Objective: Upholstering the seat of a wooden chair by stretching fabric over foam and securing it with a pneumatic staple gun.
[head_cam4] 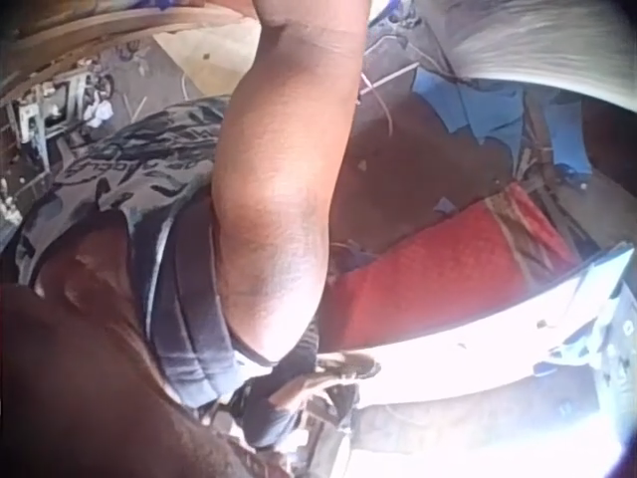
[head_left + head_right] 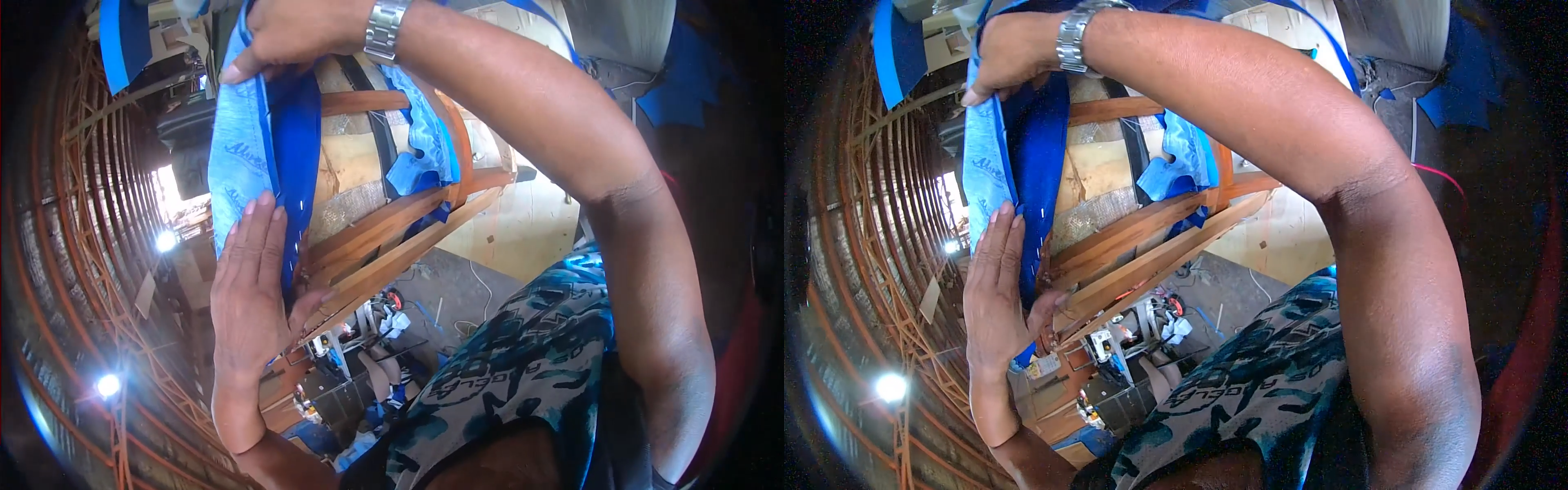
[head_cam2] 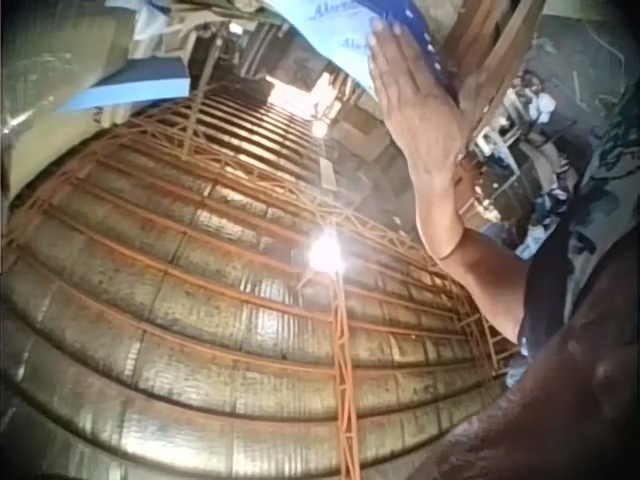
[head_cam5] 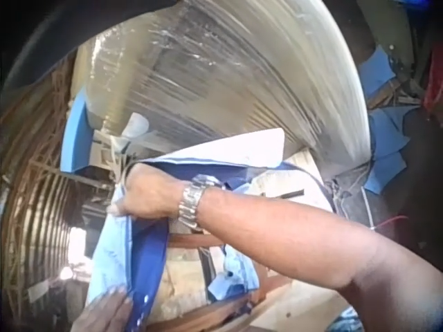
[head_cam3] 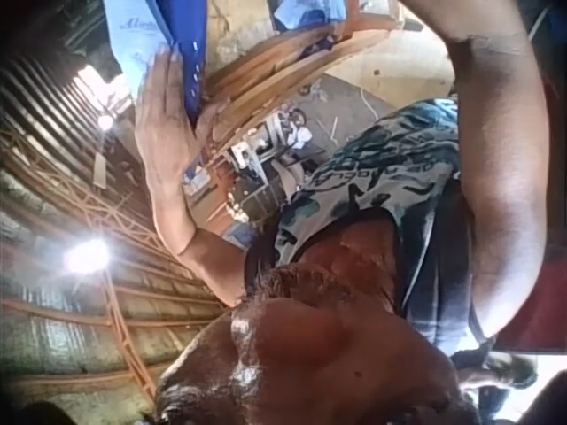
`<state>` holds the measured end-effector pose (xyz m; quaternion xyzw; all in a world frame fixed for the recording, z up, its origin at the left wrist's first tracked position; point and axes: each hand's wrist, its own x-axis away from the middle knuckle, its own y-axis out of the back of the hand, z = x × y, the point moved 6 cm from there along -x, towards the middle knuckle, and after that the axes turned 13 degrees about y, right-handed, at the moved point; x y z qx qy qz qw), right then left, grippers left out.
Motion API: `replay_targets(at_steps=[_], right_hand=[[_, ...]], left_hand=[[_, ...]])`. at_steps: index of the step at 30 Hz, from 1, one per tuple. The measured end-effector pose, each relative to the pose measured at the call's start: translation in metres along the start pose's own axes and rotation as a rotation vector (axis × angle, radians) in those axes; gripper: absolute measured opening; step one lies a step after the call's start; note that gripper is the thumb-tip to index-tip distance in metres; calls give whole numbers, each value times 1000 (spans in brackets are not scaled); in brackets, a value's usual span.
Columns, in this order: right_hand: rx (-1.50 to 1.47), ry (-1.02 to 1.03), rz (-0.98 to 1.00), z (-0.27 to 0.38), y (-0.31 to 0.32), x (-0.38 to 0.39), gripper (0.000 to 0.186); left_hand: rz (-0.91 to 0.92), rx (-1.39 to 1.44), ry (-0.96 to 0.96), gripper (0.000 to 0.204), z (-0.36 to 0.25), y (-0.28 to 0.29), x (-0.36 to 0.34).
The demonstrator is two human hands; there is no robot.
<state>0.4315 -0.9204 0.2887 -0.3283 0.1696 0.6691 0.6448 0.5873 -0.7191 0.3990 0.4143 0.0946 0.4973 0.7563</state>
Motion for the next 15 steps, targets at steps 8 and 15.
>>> replay_targets(at_steps=[8, 15], right_hand=[[-75, -152, -98, -60, -14, 57, 59], [304, 316, -214, 7, 1, 32, 51]], left_hand=[[181, 166, -14, 62, 4, 13, -36], [62, 131, -138, 34, 12, 20, -73]])
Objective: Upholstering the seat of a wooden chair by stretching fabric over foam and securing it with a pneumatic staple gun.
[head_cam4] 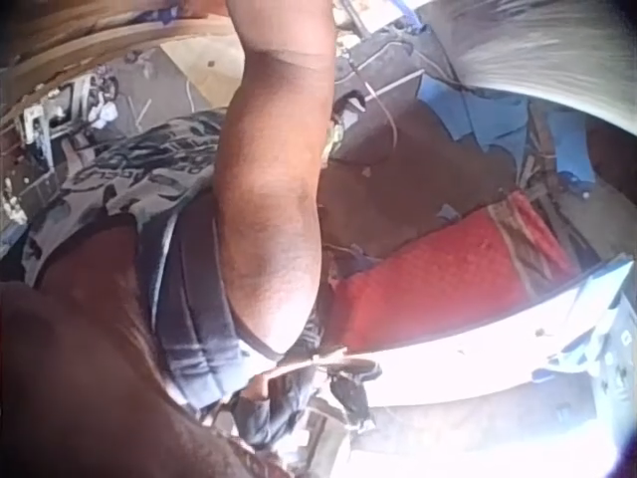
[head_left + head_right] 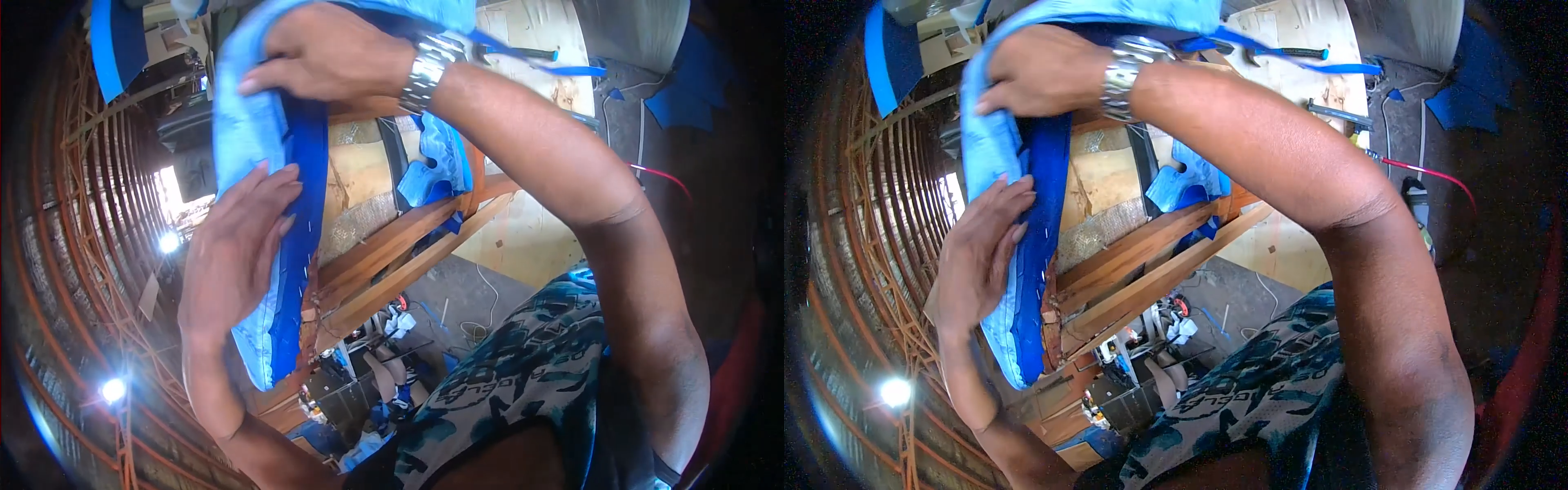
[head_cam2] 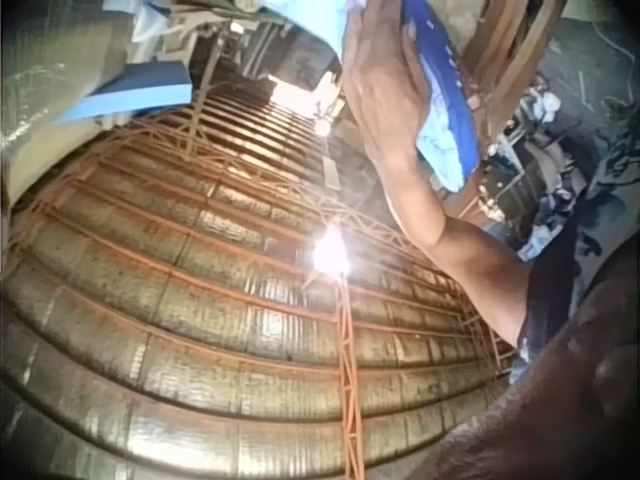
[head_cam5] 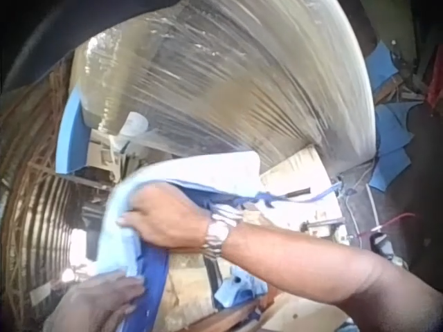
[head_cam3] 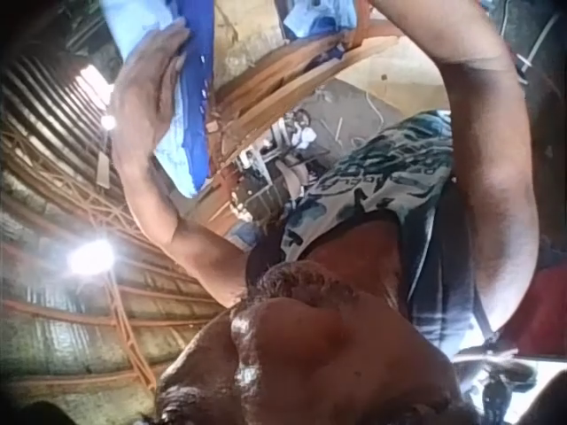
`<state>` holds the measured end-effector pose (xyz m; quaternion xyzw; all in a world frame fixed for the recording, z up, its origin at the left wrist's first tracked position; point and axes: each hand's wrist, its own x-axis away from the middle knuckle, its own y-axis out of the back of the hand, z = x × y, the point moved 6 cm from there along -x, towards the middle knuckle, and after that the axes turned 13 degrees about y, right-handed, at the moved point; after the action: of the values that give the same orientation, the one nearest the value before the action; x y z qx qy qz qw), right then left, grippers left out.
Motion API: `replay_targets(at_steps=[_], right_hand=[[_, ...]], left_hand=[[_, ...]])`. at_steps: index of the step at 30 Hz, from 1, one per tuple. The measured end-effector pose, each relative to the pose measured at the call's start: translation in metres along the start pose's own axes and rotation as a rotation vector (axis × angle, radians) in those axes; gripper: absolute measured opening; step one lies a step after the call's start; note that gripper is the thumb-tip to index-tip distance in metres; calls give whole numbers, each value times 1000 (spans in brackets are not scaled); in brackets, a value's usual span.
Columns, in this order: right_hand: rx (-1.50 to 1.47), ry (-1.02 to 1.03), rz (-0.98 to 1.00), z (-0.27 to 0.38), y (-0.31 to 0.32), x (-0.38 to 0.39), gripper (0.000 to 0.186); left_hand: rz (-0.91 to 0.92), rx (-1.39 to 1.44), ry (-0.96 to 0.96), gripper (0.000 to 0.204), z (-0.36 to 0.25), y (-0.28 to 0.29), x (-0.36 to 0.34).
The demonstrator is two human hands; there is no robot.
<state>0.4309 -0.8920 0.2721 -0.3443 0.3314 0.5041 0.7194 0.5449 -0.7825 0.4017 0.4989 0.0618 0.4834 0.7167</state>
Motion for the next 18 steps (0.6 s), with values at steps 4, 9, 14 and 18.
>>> replay_targets(at_steps=[4, 9, 14, 18], right_hand=[[77, 362, 49, 26, 10, -48, 43], [-342, -382, 378, -32, 17, 2, 53], [-746, -618, 513, -51, 0, 68, 105], [-761, -569, 277, -56, -3, 2, 111]], left_hand=[[-22, 88, 69, 35, 3, 0, 7], [158, 224, 73, 37, 6, 3, -2], [187, 112, 8, 36, -2, 3, -20], [182, 88, -19, 41, -7, 8, -25]])
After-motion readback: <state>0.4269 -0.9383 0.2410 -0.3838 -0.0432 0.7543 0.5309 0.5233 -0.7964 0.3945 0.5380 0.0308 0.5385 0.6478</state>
